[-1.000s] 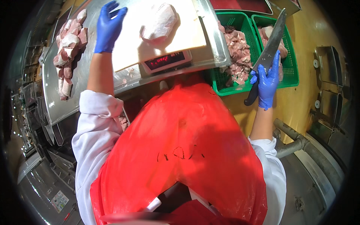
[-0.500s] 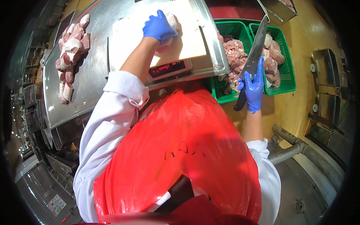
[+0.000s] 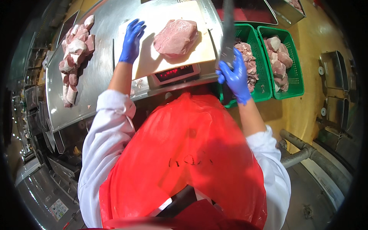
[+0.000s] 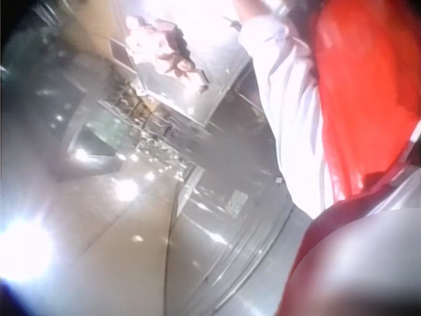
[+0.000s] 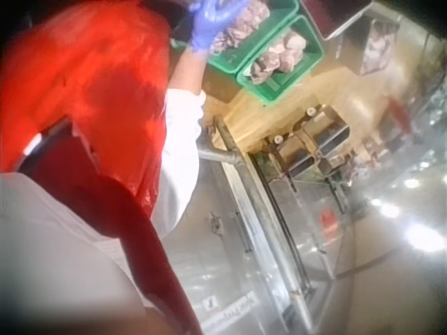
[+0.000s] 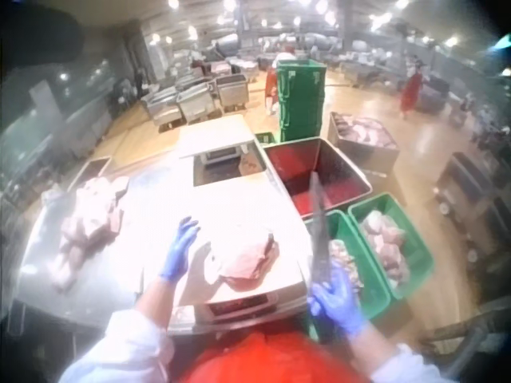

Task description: The person cuts large pieces of raw meat into smaller portions using a knife on a cutting board. The cut pieces are placed into green plastic baskets while the remaining meat is kept on the metal table.

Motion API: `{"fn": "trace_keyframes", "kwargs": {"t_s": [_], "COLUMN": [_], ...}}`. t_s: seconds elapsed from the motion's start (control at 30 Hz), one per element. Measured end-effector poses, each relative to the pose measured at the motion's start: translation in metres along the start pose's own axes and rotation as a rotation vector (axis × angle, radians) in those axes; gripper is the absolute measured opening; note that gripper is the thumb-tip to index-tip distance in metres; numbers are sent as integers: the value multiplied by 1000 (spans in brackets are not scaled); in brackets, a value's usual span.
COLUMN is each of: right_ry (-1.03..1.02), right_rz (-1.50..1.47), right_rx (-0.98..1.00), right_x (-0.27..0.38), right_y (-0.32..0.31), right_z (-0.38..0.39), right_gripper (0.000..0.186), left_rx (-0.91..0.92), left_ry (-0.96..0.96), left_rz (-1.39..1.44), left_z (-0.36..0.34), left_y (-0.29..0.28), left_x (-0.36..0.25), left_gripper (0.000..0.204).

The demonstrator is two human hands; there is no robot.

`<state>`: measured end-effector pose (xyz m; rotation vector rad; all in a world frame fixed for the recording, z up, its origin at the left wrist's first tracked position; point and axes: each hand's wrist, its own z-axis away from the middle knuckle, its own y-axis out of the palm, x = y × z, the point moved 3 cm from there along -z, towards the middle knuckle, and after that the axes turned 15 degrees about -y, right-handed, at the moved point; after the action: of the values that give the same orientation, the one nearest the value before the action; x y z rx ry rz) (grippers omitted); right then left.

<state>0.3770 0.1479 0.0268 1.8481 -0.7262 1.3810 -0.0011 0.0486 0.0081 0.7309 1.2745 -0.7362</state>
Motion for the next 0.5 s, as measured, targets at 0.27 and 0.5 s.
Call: {"fn": "trace_keyframes", "kwargs": {"t_s": [0.27,0.5], "right_ry": [-55,-228], "right_rz": [-35,593], "right_rx": [309,485], "right_x": [-56,-17], "right_y": [90,86], "right_z": [-126,-71], "right_gripper": [59,76], "left_rx": [73,-403], "left_ry": [416,118], "left_rz": [-563,-190], "left_z": [37,43], "left_y": [75,-30], "left_x": [24,11], "left_gripper": [50,43]}}
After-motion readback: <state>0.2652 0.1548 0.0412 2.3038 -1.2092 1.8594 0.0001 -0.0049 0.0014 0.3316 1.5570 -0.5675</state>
